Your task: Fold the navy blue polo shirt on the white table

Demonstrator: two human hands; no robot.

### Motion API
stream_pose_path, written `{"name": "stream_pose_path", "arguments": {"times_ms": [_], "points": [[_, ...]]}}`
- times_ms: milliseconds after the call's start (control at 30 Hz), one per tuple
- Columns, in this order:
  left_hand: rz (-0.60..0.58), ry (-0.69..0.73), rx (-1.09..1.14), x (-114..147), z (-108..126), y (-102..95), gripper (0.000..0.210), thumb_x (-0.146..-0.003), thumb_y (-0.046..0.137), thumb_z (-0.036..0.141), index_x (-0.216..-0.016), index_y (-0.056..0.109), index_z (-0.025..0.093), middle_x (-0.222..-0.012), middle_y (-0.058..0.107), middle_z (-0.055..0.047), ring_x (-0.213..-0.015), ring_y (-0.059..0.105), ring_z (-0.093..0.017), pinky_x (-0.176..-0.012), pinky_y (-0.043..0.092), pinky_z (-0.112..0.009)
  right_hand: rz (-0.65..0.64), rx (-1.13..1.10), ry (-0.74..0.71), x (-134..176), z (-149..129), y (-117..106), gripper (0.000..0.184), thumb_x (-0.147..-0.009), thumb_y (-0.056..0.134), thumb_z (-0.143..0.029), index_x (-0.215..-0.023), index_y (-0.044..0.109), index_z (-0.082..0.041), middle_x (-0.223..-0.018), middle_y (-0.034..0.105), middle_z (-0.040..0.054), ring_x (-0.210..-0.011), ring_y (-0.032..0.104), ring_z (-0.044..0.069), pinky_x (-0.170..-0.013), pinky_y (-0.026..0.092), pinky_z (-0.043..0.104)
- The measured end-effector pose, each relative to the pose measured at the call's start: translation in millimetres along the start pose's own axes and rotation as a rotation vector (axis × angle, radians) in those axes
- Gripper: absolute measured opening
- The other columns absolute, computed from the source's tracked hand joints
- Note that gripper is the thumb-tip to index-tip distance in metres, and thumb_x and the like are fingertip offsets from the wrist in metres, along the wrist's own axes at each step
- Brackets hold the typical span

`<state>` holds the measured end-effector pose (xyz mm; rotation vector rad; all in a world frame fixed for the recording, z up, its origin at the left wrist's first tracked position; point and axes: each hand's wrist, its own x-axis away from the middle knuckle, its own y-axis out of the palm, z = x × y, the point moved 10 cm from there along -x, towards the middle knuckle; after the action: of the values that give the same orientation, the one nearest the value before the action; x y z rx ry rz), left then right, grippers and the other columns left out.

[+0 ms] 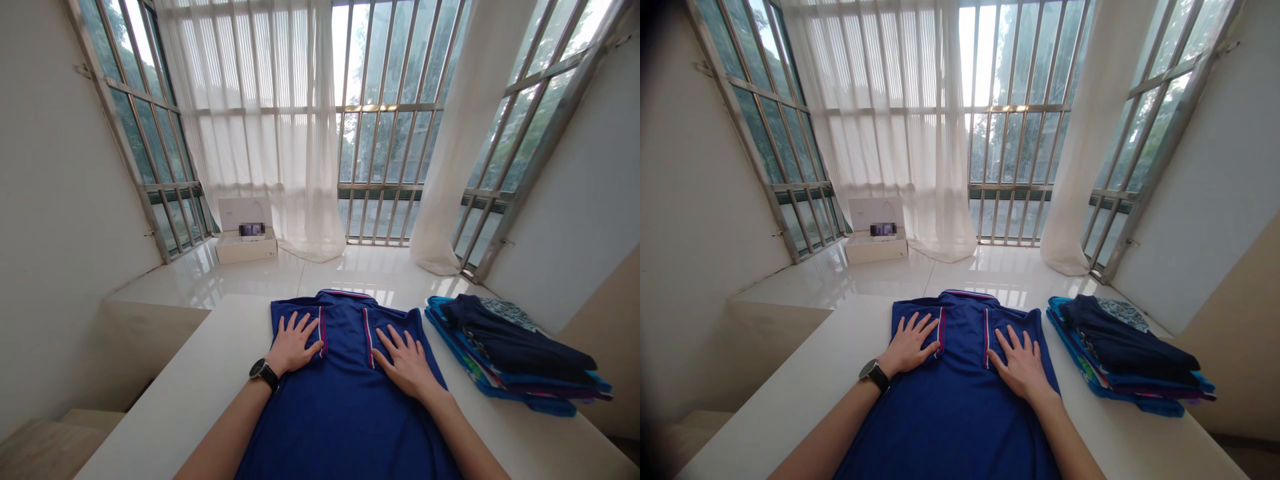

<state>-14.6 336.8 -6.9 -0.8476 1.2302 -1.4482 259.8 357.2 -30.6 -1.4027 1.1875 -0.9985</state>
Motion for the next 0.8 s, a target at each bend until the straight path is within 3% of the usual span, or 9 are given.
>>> {"name": "stream_pose_path", "arguments": {"times_ms": [333,500,667,733,800], "points": [[-0.012,-0.014,-0.019,-15,-6,1.7,0.073,-0.090,0.026,0.076,-0.152,0.030,0.037,-0.162,0.022,-0.009,-0.148,0.013,-0.041,-0.113,0.006,-0.069,-0.004,0.035,0.006,-15,8,3,0.079,-0.086,0.021,-0.080,-0.152,0.026,-0.039,-0.163,0.023,0.0011,-0.147,0.015,0.045,-0.112,0.012,0.069],[0.062,0.011,-0.009,-19,-4,-3.5,0.068,-0.092,0.034,0.070,-0.148,0.039,0.031,-0.158,0.033,-0.010,-0.147,0.021,-0.036,-0.116,0.014,-0.064,0.002,0.026,-0.008,-20,9,3,0.077,-0.087,0.022,-0.079,-0.152,0.028,-0.039,-0.163,0.024,0.0007,-0.147,0.016,0.043,-0.112,0.012,0.069],[0.300,0.029,0.067,-2,2,-43.8,0.043,-0.100,0.035,0.041,-0.131,0.057,0.020,-0.144,0.050,-0.010,-0.140,0.036,-0.026,-0.118,0.026,-0.049,0.112,-0.087,-0.051,-13,5,-18,0.067,-0.092,0.031,-0.066,-0.146,0.044,-0.028,-0.156,0.038,0.0075,-0.145,0.027,0.034,-0.114,0.019,0.063],[0.359,0.037,0.171,24,1,-66.5,0.038,-0.099,0.039,0.037,-0.125,0.060,0.018,-0.140,0.053,-0.012,-0.134,0.045,-0.025,-0.116,0.033,-0.045,0.182,-0.116,-0.052,-2,3,-31,0.061,-0.095,0.031,-0.057,-0.144,0.046,-0.023,-0.154,0.040,0.0093,-0.144,0.027,0.031,-0.116,0.021,0.057],[0.427,0.045,0.322,72,-1,-91.8,0.036,-0.097,0.044,0.038,-0.121,0.061,0.018,-0.135,0.056,-0.012,-0.126,0.053,-0.023,-0.111,0.041,-0.041,0.259,-0.145,-0.067,14,-5,-46,0.058,-0.095,0.031,-0.050,-0.142,0.047,-0.020,-0.153,0.041,0.0105,-0.144,0.028,0.029,-0.117,0.023,0.051]]}}
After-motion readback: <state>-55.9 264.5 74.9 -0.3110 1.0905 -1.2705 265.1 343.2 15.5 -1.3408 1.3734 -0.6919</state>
